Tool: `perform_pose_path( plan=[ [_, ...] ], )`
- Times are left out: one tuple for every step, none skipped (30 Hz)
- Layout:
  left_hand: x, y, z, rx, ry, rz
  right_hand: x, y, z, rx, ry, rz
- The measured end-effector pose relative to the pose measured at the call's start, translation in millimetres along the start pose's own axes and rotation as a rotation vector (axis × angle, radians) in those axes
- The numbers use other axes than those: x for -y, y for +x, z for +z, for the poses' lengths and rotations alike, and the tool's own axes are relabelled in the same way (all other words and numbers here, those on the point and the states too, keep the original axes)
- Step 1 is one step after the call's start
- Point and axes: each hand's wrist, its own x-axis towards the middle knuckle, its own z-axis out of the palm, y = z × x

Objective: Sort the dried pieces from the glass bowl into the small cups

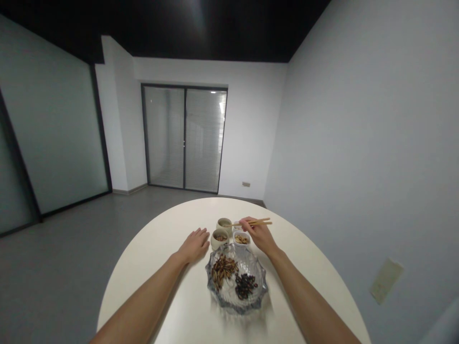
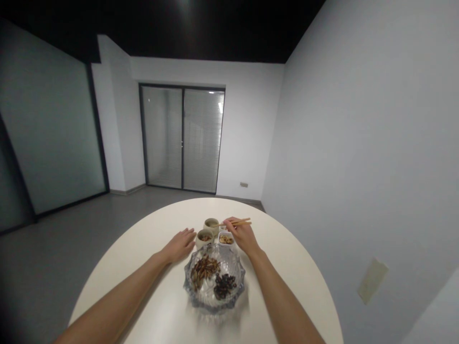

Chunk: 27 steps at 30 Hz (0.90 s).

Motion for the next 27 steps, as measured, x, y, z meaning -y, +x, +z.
perform_pose_path(
  plan=[
    [0,0,-0.5,0.001,0.001,0.002,1,-2,-1,0.005,-0.002,-0.002],
    [-1,0,-1.1,0.000,0.003,0.005,3,-4,-1,0.003,-0.003,-0.003],
    [-1,0,-1.5,-0.002,0.004,0.007,3,-6,-1,-0.003,-0.003,-0.004],
    [-2,-1,-2.0,-0.003,0.004,0.007,4,-7,-2,-0.009,-0.003,-0.006],
    [-2,-1,-2.3,-0.003,0.003,0.003,4,-8,-2,-0.012,-0.002,-0.008],
    [-3,-1,-2.5,-0.001,0.002,-0.003,4,-9,-2,-0.015,0.001,-0.010],
    [-3,-1,-2.6,0.001,0.002,-0.011,4,-10,-2,-0.019,0.005,-0.009],
    [-3,-1,-2.7,0.005,0.003,-0.019,4,-11,-2,-0.024,0.010,-0.003],
    [-4,-1,-2.8,0.008,0.004,-0.025,4,-11,-2,-0.027,0.014,0.006],
    [-4,-1,-2.9,0.010,0.007,-0.028,4,-12,-2,-0.024,0.016,0.016],
    [-4,-1,-2.9,0.012,0.010,-0.028,4,-13,-2,-0.016,0.016,0.027],
    [-4,-2,-3.0,0.013,0.013,-0.026,4,-14,-2,-0.007,0.014,0.037],
    [-4,-2,-3.0,0.014,0.014,-0.024,4,-15,-2,-0.001,0.013,0.046],
    [-5,-2,-3.0,0.015,0.012,-0.023,4,-16,-2,-0.004,0.018,0.056],
    [-5,-2,-2.8,0.014,0.008,-0.022,3,-18,-1,-0.015,0.026,0.067],
    [-4,-2,-2.7,0.013,0.004,-0.024,3,-19,-1,-0.028,0.036,0.078],
    [-4,-2,-2.5,0.012,0.001,-0.026,2,-20,0,-0.038,0.044,0.089],
    [-4,-2,-2.3,0.012,0.000,-0.027,1,-21,0,-0.041,0.049,0.097],
    [-4,-2,-2.1,0.011,0.002,-0.025,0,-22,1,-0.041,0.050,0.102],
    [-4,-1,-1.9,0.009,0.005,-0.022,-1,-23,2,-0.042,0.048,0.104],
    [-4,-1,-1.8,0.007,0.008,-0.018,-2,-24,2,-0.048,0.042,0.102],
    [-4,-1,-1.7,0.005,0.011,-0.015,-2,-25,2,-0.056,0.033,0.097],
    [-3,0,-1.6,0.003,0.012,-0.012,-3,-25,3,-0.066,0.025,0.094],
    [-3,0,-1.4,0.001,0.011,-0.010,-4,-26,3,-0.077,0.017,0.094],
    [-3,0,-1.3,0.000,0.010,-0.010,-4,-27,3,-0.087,0.010,0.099],
    [-3,0,-1.0,-0.001,0.008,-0.010,-5,-27,3,-0.095,0.007,0.105],
    [-3,0,-0.8,-0.002,0.006,-0.011,-5,-28,2,-0.102,0.008,0.110]
  ],
)
